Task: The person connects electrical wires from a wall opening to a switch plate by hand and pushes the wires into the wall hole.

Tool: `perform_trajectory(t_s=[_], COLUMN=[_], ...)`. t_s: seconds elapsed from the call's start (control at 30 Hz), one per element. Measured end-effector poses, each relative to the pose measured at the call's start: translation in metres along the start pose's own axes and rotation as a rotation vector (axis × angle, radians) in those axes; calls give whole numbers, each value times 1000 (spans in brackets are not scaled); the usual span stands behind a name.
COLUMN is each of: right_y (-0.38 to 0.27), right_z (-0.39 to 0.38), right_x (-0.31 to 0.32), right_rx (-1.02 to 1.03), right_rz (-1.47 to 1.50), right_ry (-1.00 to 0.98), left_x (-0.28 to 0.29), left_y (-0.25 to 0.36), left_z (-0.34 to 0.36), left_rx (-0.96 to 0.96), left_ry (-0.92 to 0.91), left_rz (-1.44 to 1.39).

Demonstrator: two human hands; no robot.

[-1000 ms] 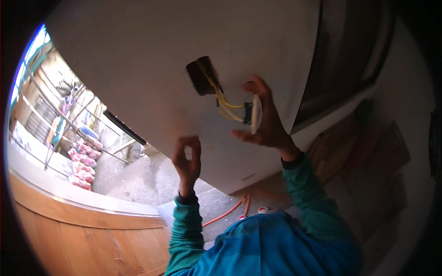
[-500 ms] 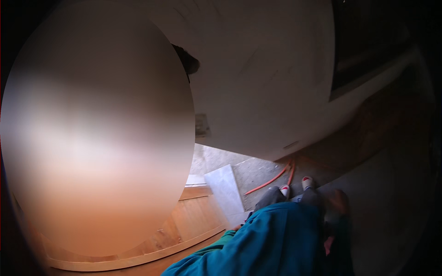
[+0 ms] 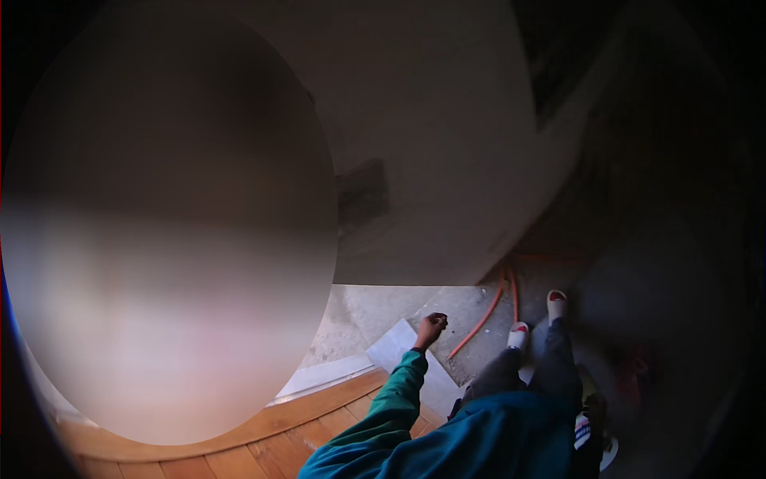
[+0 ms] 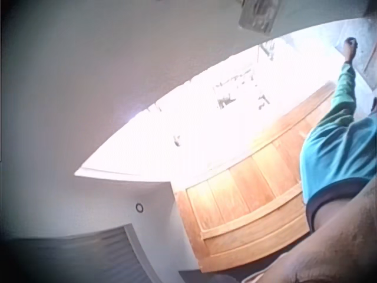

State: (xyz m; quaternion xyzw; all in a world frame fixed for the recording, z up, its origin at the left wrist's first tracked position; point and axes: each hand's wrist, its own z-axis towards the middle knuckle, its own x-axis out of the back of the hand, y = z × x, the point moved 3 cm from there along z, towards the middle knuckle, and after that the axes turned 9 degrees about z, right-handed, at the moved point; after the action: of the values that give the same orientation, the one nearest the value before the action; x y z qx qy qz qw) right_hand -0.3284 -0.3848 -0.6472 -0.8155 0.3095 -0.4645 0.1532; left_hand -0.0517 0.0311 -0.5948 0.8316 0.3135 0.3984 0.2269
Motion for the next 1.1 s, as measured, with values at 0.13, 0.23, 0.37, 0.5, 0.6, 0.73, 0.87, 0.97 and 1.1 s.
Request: perform_trajectory(t_s=[0.13,0.23,0.37,0.5,0.6,0.73,0.87,0.97,1.1], right_y=[48,39,-14,-28,-44,-78,-105,-120,-136], right_z=[-204,-268,-291,-328,-325,-310,-324,-323,-343], right_x=[-90,-122,-68,-108,-164,-223,-282,-304,-281], right_rx=[-372,-554,-1008,-989,-930,-845,-1001,-893,-1011], right_rz=[152,222,773,950,984,1030,1047,846,1024], right_ry=[-13,374,583,762,795,756,401,208,335], left_x=[-16,-71,-104,-145,-141,-131,-180,-211,-253], left_y=[-28,-7,2,-26,-35,-14,41,53,48], left_z=[61,75,16,-17,-39,-63,-162,-212,-246], left_rx=[-743,-488,-10,-6,14,-106,-279,-664,-801], left_ry=[-161,-451,-587,-764,-787,-706,-822,-763,-670], left_rz=[440,231,148,406,462,653,1134,1408,1739])
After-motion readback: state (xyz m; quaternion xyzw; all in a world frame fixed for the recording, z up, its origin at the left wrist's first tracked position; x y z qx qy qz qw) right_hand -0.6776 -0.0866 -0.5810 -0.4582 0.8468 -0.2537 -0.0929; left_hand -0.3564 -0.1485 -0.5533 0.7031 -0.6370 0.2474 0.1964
